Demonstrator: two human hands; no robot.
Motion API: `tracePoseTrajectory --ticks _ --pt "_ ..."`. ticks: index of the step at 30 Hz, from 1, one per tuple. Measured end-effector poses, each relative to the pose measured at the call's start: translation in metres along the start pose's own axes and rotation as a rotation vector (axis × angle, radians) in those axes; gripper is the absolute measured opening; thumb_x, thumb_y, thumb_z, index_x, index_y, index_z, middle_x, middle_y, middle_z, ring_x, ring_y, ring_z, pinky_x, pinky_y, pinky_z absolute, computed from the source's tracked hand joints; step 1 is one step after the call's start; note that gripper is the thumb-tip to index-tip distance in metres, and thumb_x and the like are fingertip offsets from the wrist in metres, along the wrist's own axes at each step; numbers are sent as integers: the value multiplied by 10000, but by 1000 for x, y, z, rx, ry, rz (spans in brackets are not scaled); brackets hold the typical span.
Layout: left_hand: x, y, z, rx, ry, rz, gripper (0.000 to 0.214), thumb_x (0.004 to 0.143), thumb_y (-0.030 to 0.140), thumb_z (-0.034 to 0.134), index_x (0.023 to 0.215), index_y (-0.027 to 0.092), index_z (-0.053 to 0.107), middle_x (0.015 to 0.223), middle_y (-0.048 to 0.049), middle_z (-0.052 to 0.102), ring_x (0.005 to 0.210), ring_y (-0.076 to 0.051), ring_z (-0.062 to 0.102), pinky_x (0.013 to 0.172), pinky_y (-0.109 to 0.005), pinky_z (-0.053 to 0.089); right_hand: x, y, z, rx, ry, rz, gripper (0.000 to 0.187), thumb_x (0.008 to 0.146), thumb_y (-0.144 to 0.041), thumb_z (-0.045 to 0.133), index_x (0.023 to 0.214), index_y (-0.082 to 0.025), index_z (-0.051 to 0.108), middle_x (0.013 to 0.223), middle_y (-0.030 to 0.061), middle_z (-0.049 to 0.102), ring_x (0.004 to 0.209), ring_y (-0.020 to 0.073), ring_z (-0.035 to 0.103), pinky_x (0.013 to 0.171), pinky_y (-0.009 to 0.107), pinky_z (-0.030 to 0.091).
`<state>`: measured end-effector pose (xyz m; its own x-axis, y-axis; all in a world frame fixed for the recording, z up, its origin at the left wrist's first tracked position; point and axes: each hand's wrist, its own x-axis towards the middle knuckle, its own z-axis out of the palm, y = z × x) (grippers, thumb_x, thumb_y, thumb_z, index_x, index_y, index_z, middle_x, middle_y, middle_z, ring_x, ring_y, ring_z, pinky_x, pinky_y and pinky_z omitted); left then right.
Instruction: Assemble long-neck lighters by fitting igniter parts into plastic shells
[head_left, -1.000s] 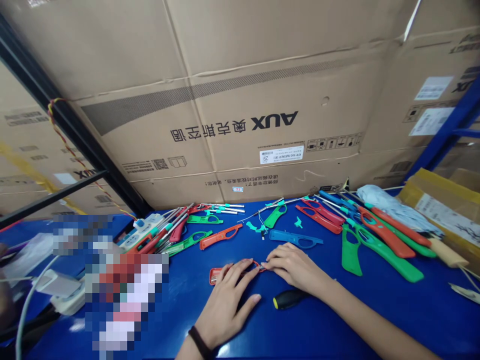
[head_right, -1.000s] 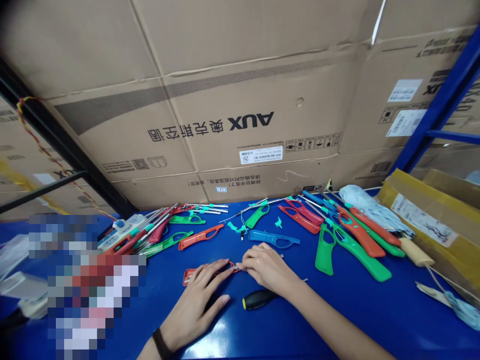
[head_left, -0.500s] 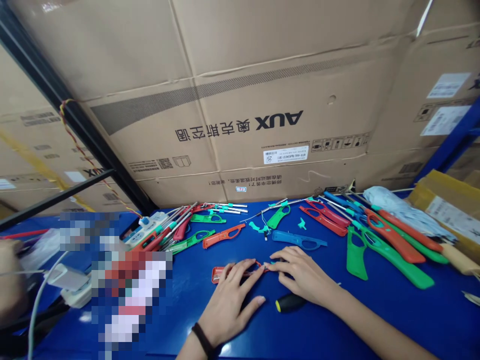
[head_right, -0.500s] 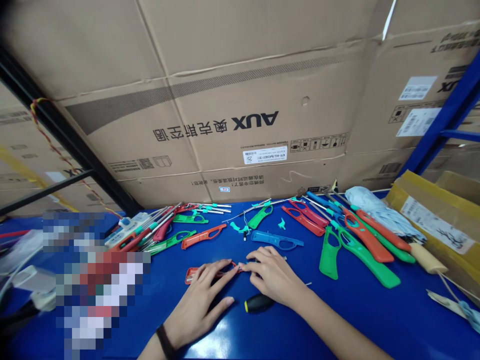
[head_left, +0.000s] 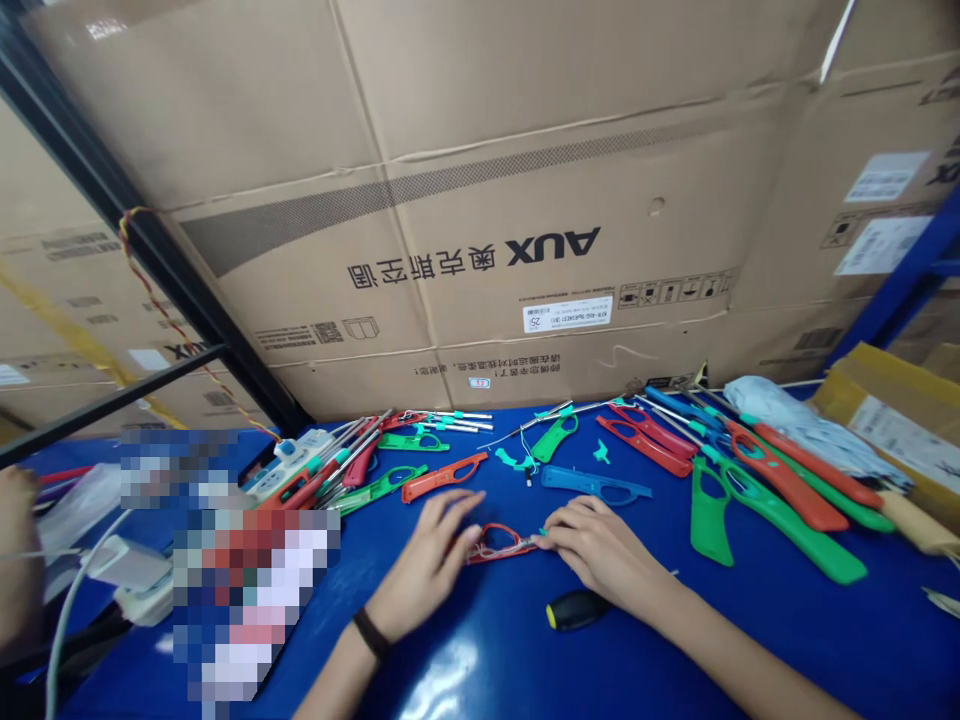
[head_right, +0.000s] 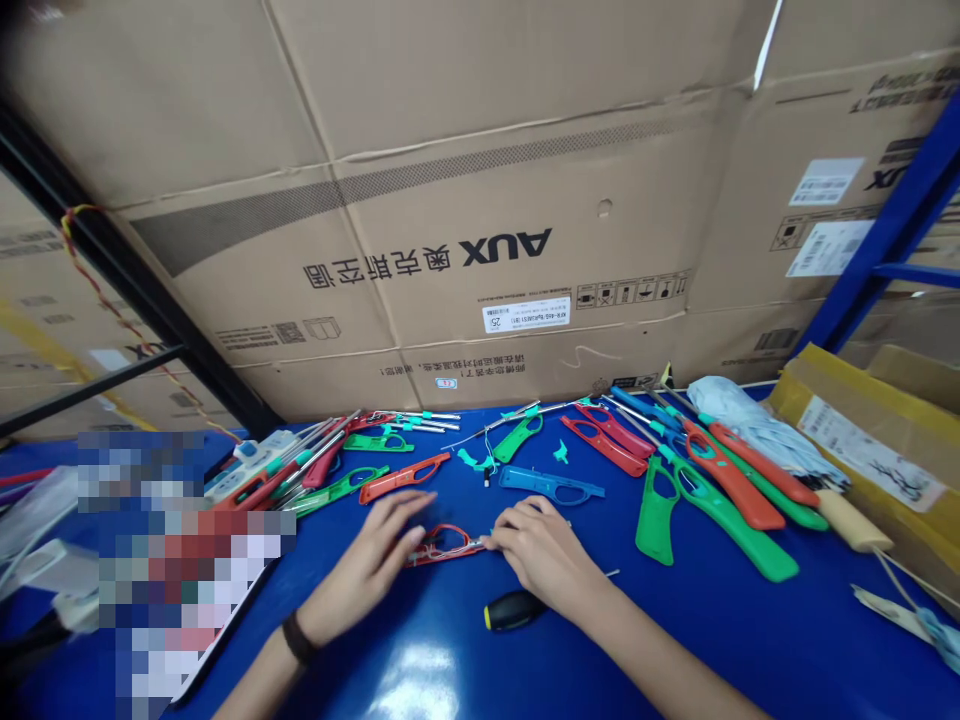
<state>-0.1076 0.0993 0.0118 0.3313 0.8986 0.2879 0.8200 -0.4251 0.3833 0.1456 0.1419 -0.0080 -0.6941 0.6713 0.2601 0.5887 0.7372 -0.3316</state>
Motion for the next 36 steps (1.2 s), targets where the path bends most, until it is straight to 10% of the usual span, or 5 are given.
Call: tracePoseTrajectory --ticks 9,16,21,36 --pt "33 -69 -12 357 74 53 272 925 272 397 1049 227 635 890 -49 697 898 -221 638 1072 -548 269 -1 0 0 19 15 12 226 889 -159 521 903 -286 708 958 -1 686 895 162 583 868 330 367" --pt "20 -42 -17 102 210 -84 376 980 281 264 1331 211 379 1194 -89 586 1087 -205 575 958 -399 454 0 -1 -2 -3 -18 20 227 880 -142 536 928 -285 706 956 -8 681 907 158 581 871 330 364" --pt "-5 -15 -18 -16 3 -126 464 968 359 354 1415 304 246 1253 -59 511 1150 -210 519 940 -348 471 -1 -1 -2 -7 -17 22 216 890 -155 532 927 -280 704 959 -8 681 909 160 580 868 333 364" --pt "-14 -8 -3 -19 -103 55 291 929 300 464 1213 262 512 1182 -66 556 1083 -214 531 929 -359 462 -2 -1 -4 61 -24 16 256 870 -88 508 946 -264 677 983 -9 691 933 164 583 894 339 339"
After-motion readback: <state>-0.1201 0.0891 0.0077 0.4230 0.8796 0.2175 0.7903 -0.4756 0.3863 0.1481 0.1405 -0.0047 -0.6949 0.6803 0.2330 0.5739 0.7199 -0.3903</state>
